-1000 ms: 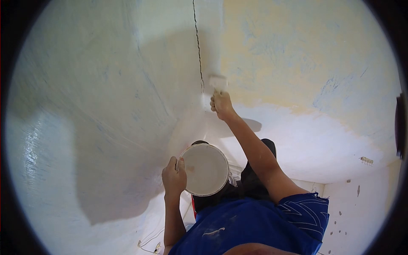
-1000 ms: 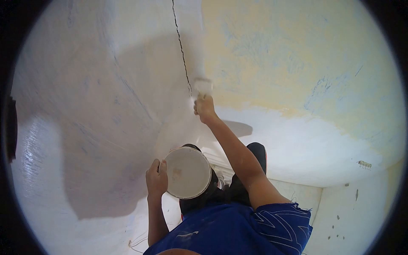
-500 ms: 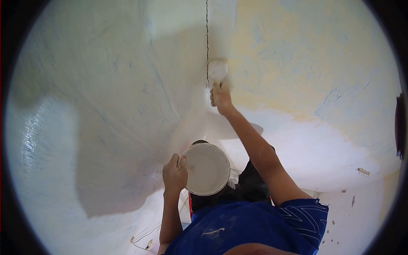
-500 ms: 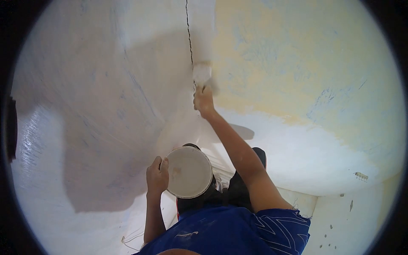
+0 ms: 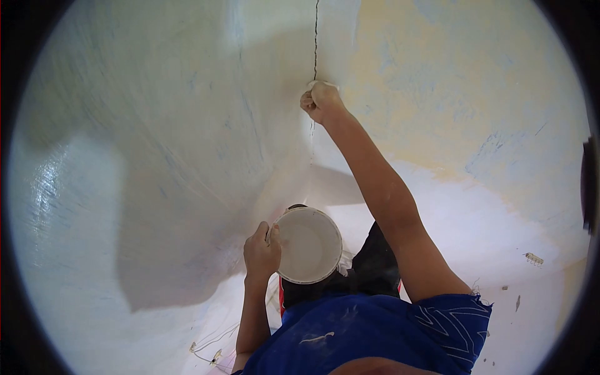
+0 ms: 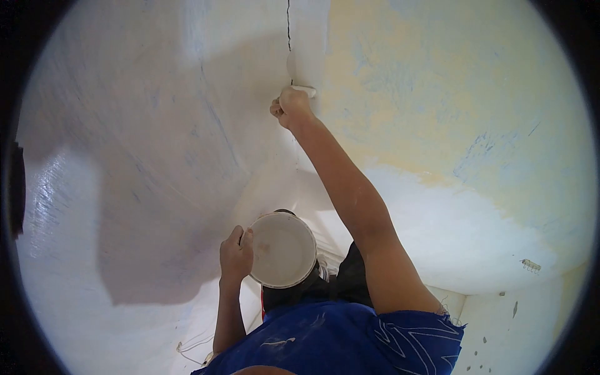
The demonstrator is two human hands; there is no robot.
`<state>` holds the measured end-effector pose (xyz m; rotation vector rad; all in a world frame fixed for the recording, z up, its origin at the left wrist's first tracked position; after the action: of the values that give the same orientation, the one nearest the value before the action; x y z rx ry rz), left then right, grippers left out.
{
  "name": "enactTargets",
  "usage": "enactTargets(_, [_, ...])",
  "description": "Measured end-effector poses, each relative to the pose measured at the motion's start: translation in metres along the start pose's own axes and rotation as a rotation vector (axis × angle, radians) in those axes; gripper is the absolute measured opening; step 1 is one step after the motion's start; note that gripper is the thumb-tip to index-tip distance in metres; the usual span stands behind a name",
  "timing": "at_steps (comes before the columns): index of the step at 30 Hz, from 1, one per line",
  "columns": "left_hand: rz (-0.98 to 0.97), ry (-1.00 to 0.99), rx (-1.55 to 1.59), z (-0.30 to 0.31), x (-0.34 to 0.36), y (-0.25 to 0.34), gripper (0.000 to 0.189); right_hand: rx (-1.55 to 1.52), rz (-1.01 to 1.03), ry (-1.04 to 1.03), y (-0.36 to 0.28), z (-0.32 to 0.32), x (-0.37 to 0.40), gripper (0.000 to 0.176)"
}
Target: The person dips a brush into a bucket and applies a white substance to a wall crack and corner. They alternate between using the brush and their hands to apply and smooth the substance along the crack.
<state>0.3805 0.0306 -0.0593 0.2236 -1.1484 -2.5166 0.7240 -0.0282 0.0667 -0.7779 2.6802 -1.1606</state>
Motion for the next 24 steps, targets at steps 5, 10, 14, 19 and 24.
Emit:
enactTargets(5, [0.015,0.0,-0.001,0.0,0.001,0.0,0.036,0.181,0.151,-0.155,-0.025,-0.026,0.04,0.025])
enactTargets(10, [0.023,-0.024,0.005,0.001,-0.001,0.002,0.037,0.355,0.313,-0.103,-0.018,-0.021,0.04,0.021])
enactTargets(14, [0.008,-0.008,-0.018,0.001,-0.004,-0.003,0.038,0.477,0.287,-0.023,0.033,0.03,0.016,0.014])
enactTargets(19, [0.006,0.009,-0.034,0.0,0.0,0.0,0.039,0.265,-0.008,0.041,0.089,0.084,0.012,0.014])
enactTargets(24, [-0.006,-0.01,-0.029,0.004,0.001,0.003,0.038,0.152,-0.231,-0.086,0.102,0.123,0.013,0.016])
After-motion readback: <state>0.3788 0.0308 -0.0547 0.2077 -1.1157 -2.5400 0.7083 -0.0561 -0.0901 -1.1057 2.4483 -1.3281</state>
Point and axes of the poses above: each hand's wrist, its own x-axis away from the middle knuckle, its own z-axis out of the back of the hand, y = z × x, the point moved 5 cm from there along -x, towards the middle knuckle, and after that the axes turned 12 degrees about -y, right-handed, at the moved point
